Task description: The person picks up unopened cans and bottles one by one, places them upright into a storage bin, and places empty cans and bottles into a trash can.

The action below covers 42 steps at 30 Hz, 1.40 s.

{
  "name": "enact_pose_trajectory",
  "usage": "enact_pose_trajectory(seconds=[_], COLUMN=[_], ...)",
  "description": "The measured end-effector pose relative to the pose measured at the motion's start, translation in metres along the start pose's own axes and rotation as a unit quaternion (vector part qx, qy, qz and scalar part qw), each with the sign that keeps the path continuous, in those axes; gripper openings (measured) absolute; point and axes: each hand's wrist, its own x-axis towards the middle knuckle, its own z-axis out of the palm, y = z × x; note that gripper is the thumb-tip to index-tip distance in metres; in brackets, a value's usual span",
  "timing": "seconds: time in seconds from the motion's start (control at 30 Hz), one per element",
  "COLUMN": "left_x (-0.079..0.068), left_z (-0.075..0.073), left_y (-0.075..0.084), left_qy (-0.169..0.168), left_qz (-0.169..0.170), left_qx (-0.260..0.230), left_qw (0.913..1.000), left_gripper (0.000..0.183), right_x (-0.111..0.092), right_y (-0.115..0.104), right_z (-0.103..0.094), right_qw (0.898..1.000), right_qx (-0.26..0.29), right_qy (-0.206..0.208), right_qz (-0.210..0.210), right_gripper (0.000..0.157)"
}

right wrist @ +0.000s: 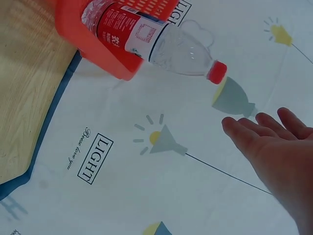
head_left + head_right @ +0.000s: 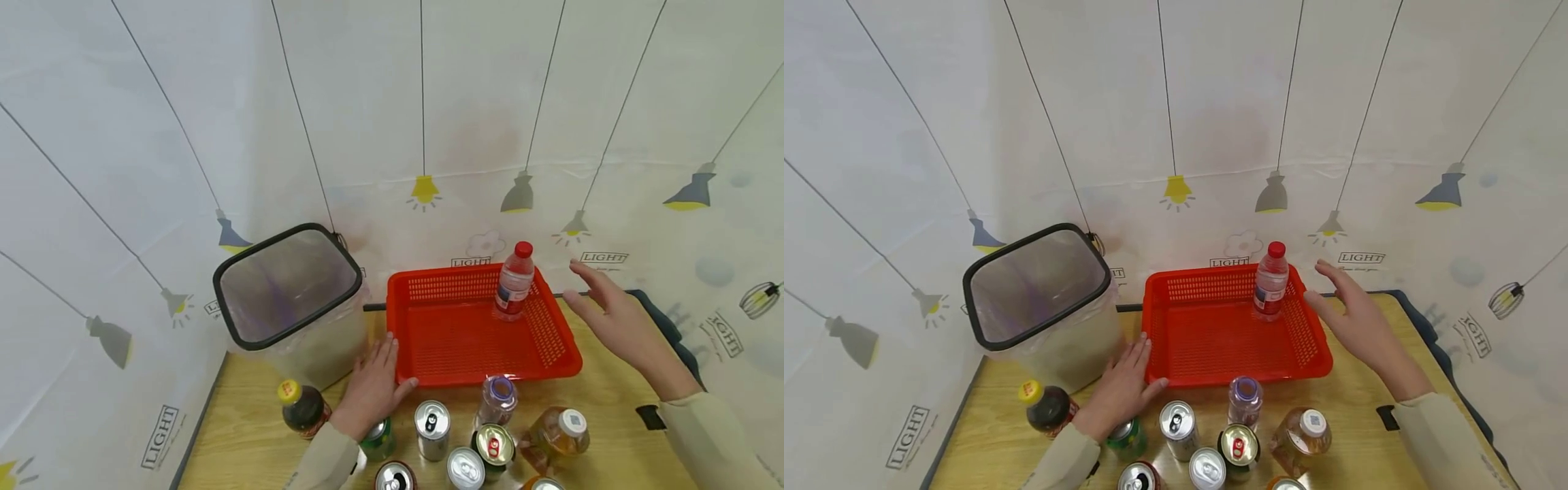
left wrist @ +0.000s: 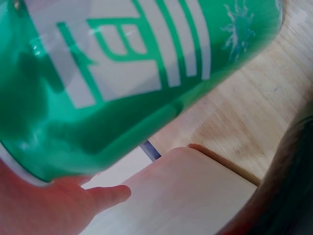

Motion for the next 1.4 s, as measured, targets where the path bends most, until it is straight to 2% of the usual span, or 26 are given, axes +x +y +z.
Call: enact_pose_trajectory(seconds=[0.2, 0.47, 0.83, 1.1, 1.23, 1.4], left_x=[-0.001, -0.001, 0.000, 0.001, -0.001, -0.002], left_z=[0.000, 0.000, 0.000, 0.001, 0.001, 0.001], left_y=[-0.001, -0.002, -0.001, 0.000, 0.000, 0.000], left_qy=[0.008, 0.003, 0.007, 0.014, 0.020, 0.025], left_qz=[0.004, 0.002, 0.001, 0.003, 0.007, 0.011], left_qx=[-0.007, -0.009, 0.010, 0.010, 0.006, 0.005], left_qw=[0.9999, 1.0000, 0.9999, 0.9998, 0.9998, 0.9996], left_gripper=[0.086, 0.086, 0.086, 0.085, 0.085, 0.084], right_x=[-0.032, -0.068, -0.109, -0.126, -0.129, -0.134], right_y=[0.004, 0.018, 0.039, 0.050, 0.050, 0.052], right_z=[0.005, 0.028, 0.057, 0.069, 0.075, 0.085], right_qw=[0.997, 0.990, 0.991, 0.992, 0.991, 0.992], right_qx=[0.036, 0.086, 0.105, 0.116, 0.116, 0.110], right_qy=[0.025, 0.063, 0.047, 0.015, 0.009, -0.003], right_qz=[-0.057, -0.089, -0.074, -0.056, -0.066, -0.065], right_gripper=[0.061, 0.065, 0.062, 0.060, 0.065, 0.078])
